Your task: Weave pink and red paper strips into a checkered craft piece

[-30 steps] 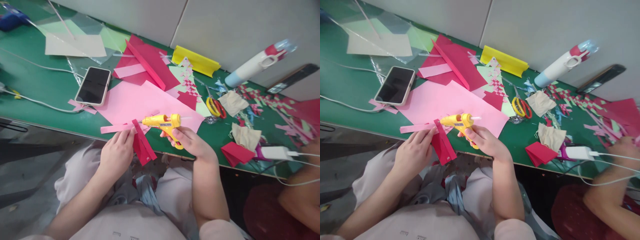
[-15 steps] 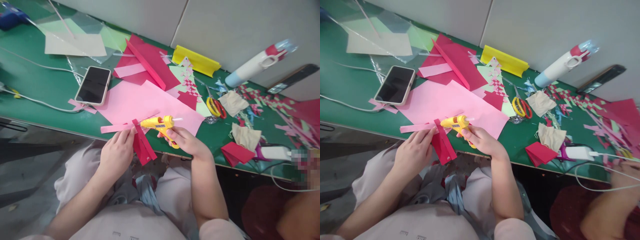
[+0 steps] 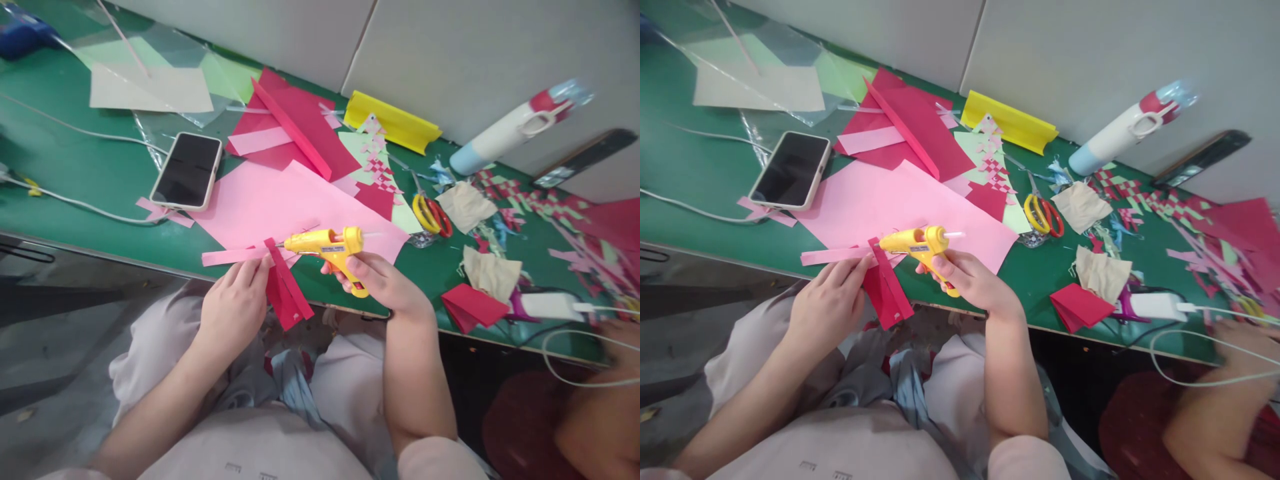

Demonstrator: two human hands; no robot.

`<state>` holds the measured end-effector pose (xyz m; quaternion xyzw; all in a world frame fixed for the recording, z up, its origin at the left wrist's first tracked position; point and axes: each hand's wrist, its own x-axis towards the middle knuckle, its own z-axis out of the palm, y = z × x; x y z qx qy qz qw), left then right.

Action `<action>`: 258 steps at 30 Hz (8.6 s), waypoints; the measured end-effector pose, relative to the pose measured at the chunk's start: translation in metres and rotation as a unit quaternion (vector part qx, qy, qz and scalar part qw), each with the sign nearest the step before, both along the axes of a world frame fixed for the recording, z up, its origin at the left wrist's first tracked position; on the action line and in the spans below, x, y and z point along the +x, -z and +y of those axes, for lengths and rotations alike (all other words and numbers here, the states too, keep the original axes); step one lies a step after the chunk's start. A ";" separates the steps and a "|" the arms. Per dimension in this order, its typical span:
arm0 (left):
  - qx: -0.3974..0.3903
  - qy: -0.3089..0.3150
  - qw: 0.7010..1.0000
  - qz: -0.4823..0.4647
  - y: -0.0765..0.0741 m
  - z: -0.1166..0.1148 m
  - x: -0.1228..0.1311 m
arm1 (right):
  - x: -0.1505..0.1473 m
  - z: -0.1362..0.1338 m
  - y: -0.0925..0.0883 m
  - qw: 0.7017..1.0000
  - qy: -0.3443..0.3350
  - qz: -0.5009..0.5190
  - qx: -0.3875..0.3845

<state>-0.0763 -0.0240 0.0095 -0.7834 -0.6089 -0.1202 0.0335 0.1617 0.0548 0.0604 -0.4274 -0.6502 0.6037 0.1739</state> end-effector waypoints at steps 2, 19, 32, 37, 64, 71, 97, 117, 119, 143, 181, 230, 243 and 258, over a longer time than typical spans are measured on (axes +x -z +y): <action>-0.003 -0.002 1.000 -0.001 0.001 0.000 0.000 | 0.002 -0.001 -0.003 1.000 0.011 0.006 -0.002; 0.010 0.006 1.000 0.015 0.003 0.000 0.001 | 0.012 -0.006 -0.007 0.989 0.103 0.101 0.013; 0.015 0.021 1.000 0.017 -0.003 0.002 0.003 | 0.014 -0.006 -0.003 0.976 0.110 0.188 -0.009; 0.002 0.036 0.999 0.040 -0.007 0.004 0.003 | 0.020 -0.008 -0.005 0.973 0.134 0.188 -0.007; -0.026 0.049 0.993 0.106 -0.019 0.012 0.006 | 0.071 -0.019 0.015 0.952 0.220 -0.131 0.168; -0.038 0.062 0.991 0.113 -0.023 0.013 0.006 | 0.072 -0.011 0.032 0.811 0.186 -0.391 0.394; -0.051 0.071 0.994 0.061 -0.019 0.006 -0.006 | -0.033 -0.022 0.004 0.834 -0.045 -0.327 0.441; -0.036 0.066 0.997 0.017 -0.012 -0.002 -0.007 | -0.084 -0.016 0.026 0.807 -0.096 -0.396 0.427; -0.037 0.064 0.997 0.014 -0.011 -0.002 -0.007 | -0.085 -0.016 0.026 0.806 -0.096 -0.397 0.427; -0.043 0.072 0.996 0.022 -0.014 -0.003 -0.008 | -0.080 -0.014 0.026 0.825 -0.072 -0.386 0.406; -0.034 0.074 0.997 0.001 -0.011 -0.003 -0.009 | -0.070 -0.006 0.022 0.802 -0.023 -0.461 0.379; 0.002 -0.054 0.926 -0.375 0.007 0.031 -0.014 | -0.061 -0.033 0.045 0.870 -0.058 -0.238 0.427; -0.017 -0.082 0.690 -0.719 -0.027 0.035 -0.005 | -0.059 -0.044 0.027 0.898 0.157 -0.050 0.408; -0.059 0.030 0.698 -0.713 -0.069 0.048 0.018 | -0.062 -0.015 0.035 0.894 0.258 0.367 -0.023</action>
